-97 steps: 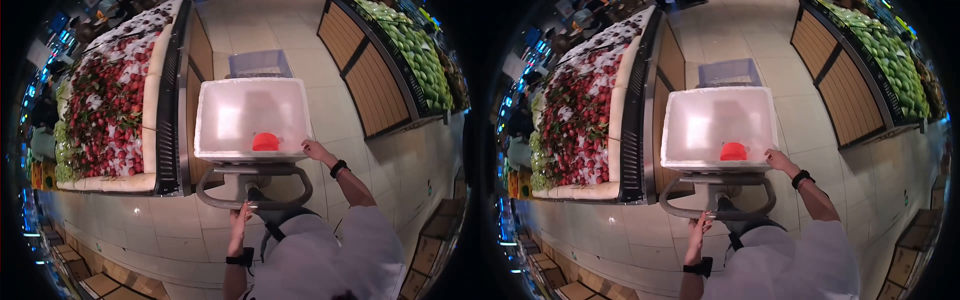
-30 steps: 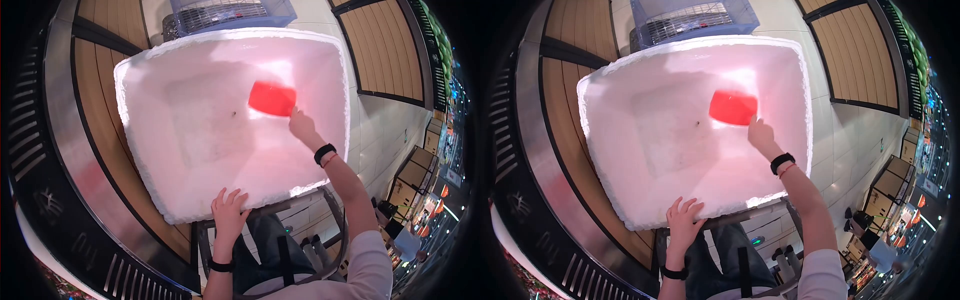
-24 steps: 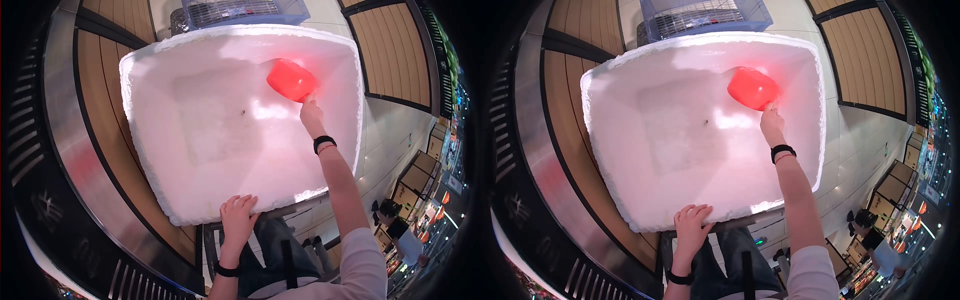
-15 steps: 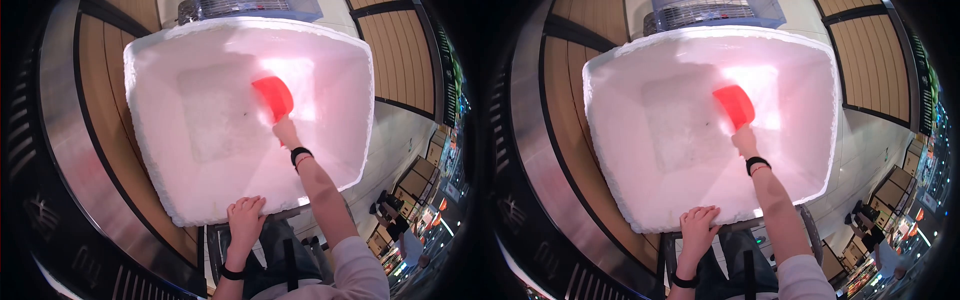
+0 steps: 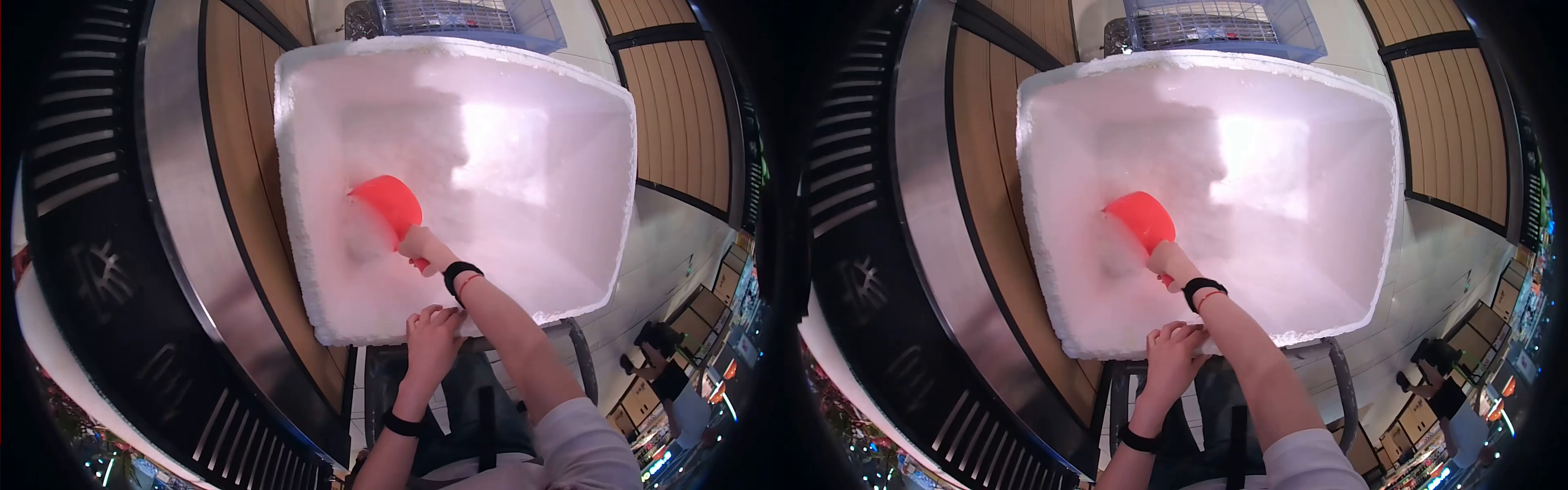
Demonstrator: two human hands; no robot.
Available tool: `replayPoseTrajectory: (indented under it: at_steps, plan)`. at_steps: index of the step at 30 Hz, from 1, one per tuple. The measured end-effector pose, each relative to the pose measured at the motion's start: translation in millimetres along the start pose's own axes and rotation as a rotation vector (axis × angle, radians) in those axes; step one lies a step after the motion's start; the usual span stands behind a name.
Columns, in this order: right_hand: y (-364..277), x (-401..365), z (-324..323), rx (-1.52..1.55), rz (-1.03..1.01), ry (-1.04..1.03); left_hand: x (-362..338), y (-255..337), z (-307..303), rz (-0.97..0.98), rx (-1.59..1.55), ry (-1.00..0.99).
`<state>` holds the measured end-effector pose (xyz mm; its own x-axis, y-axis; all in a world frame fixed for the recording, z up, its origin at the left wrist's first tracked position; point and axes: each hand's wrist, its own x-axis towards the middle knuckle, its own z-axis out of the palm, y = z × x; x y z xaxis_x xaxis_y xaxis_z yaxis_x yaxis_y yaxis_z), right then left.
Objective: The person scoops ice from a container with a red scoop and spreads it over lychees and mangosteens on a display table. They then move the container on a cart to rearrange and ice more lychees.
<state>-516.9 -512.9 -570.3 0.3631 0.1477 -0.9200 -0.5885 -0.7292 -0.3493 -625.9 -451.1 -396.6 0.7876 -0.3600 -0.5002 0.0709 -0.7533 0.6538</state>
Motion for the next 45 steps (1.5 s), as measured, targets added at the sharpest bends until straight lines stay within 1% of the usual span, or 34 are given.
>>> replayPoseTrajectory:
  at_steps: [2, 3, 5, 6, 8, 10, 11, 12, 13, 15, 16, 17, 19, 20, 21, 23, 24, 25, 28, 30, 32, 35, 36, 37, 38, 39, 41, 43, 45]
  plan:
    - [0.1, -6.1, -10.6, 0.081, 0.072, -0.273, -1.3, -0.6, 1.5, 0.002, -0.002, 0.013]
    - [4.3, -9.5, -13.6, 0.082, 0.059, -0.265, -1.9, -0.6, 2.2, 0.010, 0.009, 0.022]
    - [17.1, -14.6, -17.9, 0.209, 0.073, -0.293, -3.9, -1.5, 4.2, -0.005, 0.017, -0.004]
    - [21.9, -16.3, -25.4, 0.207, 0.057, -0.290, -4.4, -3.2, 5.7, -0.006, 0.001, -0.006]
    - [27.3, -23.7, -41.3, 0.389, 0.036, -0.399, -5.7, -4.0, 2.4, -0.002, 0.005, -0.016]
    - [28.3, -36.8, -57.8, 0.408, 0.046, -0.435, -6.1, -4.6, -1.0, 0.000, -0.005, -0.022]
    - [28.6, -45.2, -64.7, 0.437, 0.074, -0.470, -5.0, -6.4, -4.2, -0.025, -0.082, -0.077]
    - [22.0, -63.0, -76.6, 0.435, 0.055, -0.487, -5.2, -4.3, -8.9, -0.046, -0.160, -0.130]
    - [21.4, -72.3, -83.7, 0.423, 0.041, -0.477, -8.0, 0.9, -14.0, -0.037, -0.157, -0.111]
    - [22.4, -94.5, -96.6, 0.590, 0.070, -0.487, -15.8, 16.5, -31.7, 0.026, -0.163, 0.062]
    - [23.0, -108.2, -102.9, 0.633, 0.041, -0.447, -20.2, 28.3, -41.4, 0.044, -0.149, 0.131]
    - [18.4, -123.8, -111.4, 0.617, 0.028, -0.443, -23.6, 43.7, -56.7, 0.049, -0.147, 0.151]
    - [11.5, -160.6, -128.0, 0.722, 0.019, -0.412, -33.0, 76.3, -85.6, 0.100, -0.220, 0.299]
    - [3.4, -184.9, -135.1, 0.733, -0.025, -0.344, -41.1, 91.0, -100.3, 0.107, -0.235, 0.324]
    - [1.2, -204.1, -140.4, 0.718, -0.040, -0.332, -53.5, 102.5, -110.2, 0.122, -0.237, 0.344]
    - [-6.0, -237.6, -155.7, 0.701, -0.151, -0.337, -71.9, 122.4, -136.4, 0.169, -0.216, 0.398]
    - [-10.6, -256.1, -158.3, 0.690, -0.186, -0.287, -86.3, 130.9, -150.0, 0.191, -0.197, 0.407]
    - [-17.9, -276.0, -161.3, 0.670, -0.213, -0.283, -100.2, 136.3, -163.2, 0.202, -0.189, 0.438]
    - [-27.4, -326.2, -158.1, 0.778, -0.358, -0.286, -148.3, 144.9, -194.9, 0.240, -0.150, 0.538]
    - [-35.8, -355.5, -150.1, 0.861, -0.365, -0.265, -183.0, 143.2, -215.9, 0.272, -0.097, 0.607]
    - [-42.2, -382.0, -138.6, 0.898, -0.394, -0.251, -218.0, 129.7, -232.3, 0.297, -0.052, 0.685]
    - [-39.5, -404.3, -116.9, 1.104, -0.431, -0.297, -275.0, 99.4, -258.0, 0.188, -0.049, 0.716]
    - [-42.9, -416.9, -110.4, 1.096, -0.414, -0.237, -294.1, 86.7, -266.2, 0.162, -0.090, 0.730]
    - [-48.0, -431.5, -99.8, 1.122, -0.435, -0.227, -312.7, 67.5, -272.5, 0.189, -0.007, 0.793]
    - [-53.4, -443.7, -89.0, 1.115, -0.477, -0.214, -331.5, 50.9, -281.0, 0.178, -0.011, 0.814]
    - [-63.2, -459.7, -78.3, 1.123, -0.459, -0.171, -348.8, 34.2, -286.0, 0.171, -0.027, 0.832]
    - [-77.2, -481.7, -57.8, 1.194, -0.460, -0.184, -373.3, -11.3, -291.8, 0.217, 0.031, 0.927]
    - [-97.1, -504.3, -35.3, 1.214, -0.479, -0.203, -401.5, -40.9, -296.5, 0.155, 0.088, 0.941]
    - [-122.2, -525.7, -7.0, 1.239, -0.495, -0.229, -418.3, -81.3, -296.4, 0.146, 0.162, 0.949]
